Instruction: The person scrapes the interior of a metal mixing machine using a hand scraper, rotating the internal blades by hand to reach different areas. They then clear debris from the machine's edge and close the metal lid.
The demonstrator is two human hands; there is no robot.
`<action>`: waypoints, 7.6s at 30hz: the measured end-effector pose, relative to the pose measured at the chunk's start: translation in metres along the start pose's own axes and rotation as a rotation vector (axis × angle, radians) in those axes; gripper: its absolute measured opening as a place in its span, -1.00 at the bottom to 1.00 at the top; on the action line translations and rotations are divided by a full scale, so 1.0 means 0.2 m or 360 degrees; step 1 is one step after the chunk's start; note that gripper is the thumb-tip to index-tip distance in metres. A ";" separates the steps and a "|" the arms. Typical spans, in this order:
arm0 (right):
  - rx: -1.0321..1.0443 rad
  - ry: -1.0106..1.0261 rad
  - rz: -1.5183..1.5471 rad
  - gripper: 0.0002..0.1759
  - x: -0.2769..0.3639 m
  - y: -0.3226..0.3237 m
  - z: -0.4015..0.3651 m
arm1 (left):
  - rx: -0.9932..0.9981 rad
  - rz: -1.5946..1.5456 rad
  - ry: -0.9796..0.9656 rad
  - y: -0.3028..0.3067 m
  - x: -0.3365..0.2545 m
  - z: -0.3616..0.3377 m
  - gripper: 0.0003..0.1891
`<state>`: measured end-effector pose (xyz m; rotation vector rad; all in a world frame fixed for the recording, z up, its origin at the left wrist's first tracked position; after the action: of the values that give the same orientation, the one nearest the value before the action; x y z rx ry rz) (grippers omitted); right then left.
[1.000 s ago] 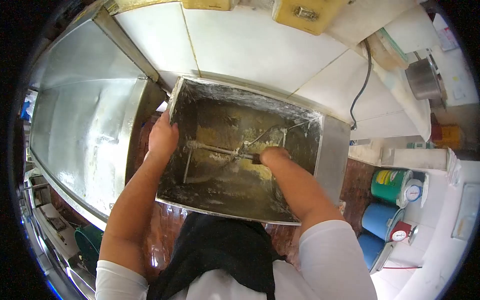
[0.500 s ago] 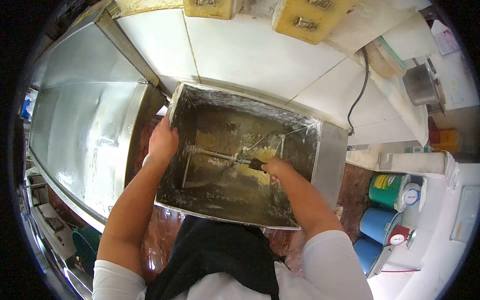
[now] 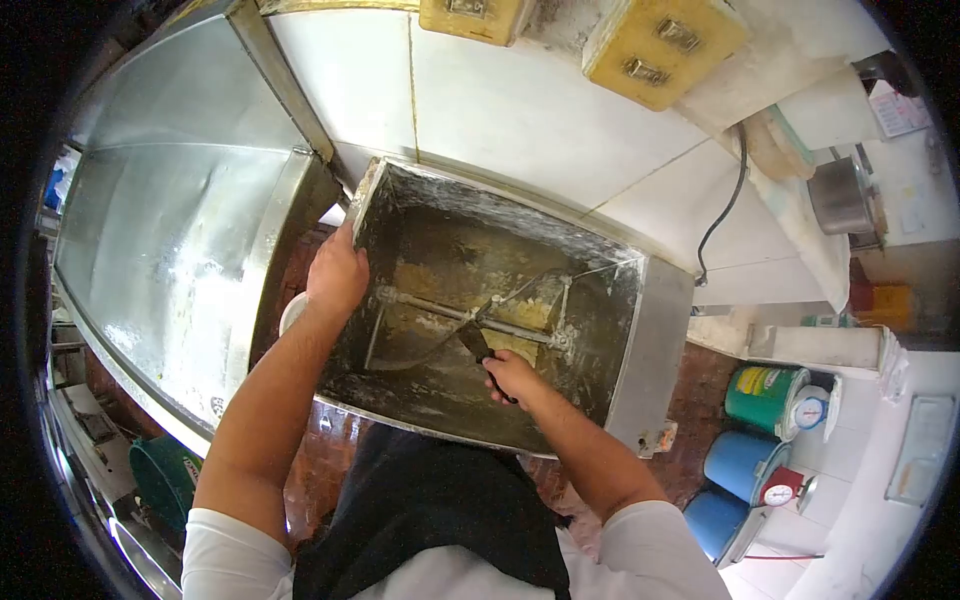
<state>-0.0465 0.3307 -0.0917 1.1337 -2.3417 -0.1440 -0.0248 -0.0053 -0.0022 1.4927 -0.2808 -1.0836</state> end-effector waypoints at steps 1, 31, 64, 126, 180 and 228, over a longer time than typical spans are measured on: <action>0.0035 -0.0154 0.0241 -0.50 -0.02 -0.01 0.01 | 0.0018 -0.0005 0.0017 0.00 0.00 0.00 -0.47; -0.0155 0.1380 -0.3334 -0.74 0.92 -0.38 -0.26 | -0.0059 -0.0274 0.0111 0.18 0.25 -0.49 -0.38; 0.0178 0.0795 -0.2994 -0.75 0.97 -0.21 0.27 | -0.0588 -0.0215 0.0265 0.30 0.22 -0.67 -0.54; 0.0284 0.1520 -0.3215 -0.70 1.15 -0.40 0.25 | -0.0497 -0.0145 0.0328 0.33 0.20 -0.64 -0.57; 0.0271 0.1632 -0.3402 -0.66 1.13 -0.47 0.29 | -0.0519 -0.0150 0.0347 0.32 0.20 -0.65 -0.56; 0.0276 0.0036 0.0217 -0.67 0.39 -0.40 0.32 | 0.0008 0.0182 0.0132 0.21 0.13 -0.40 -0.30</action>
<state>-0.0620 0.2123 -0.1388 1.0437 -2.4398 0.1222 0.0654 0.0186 0.0106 1.5039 -0.3072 -0.9286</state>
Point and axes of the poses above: each hand's wrist, its own z-axis towards the middle knuckle, its own y-axis out of the back of the hand, x = y × z, the point moved 3 cm from there along z, towards the middle knuckle, and after that the axes turned 12 degrees about -x, right-handed, at the moved point
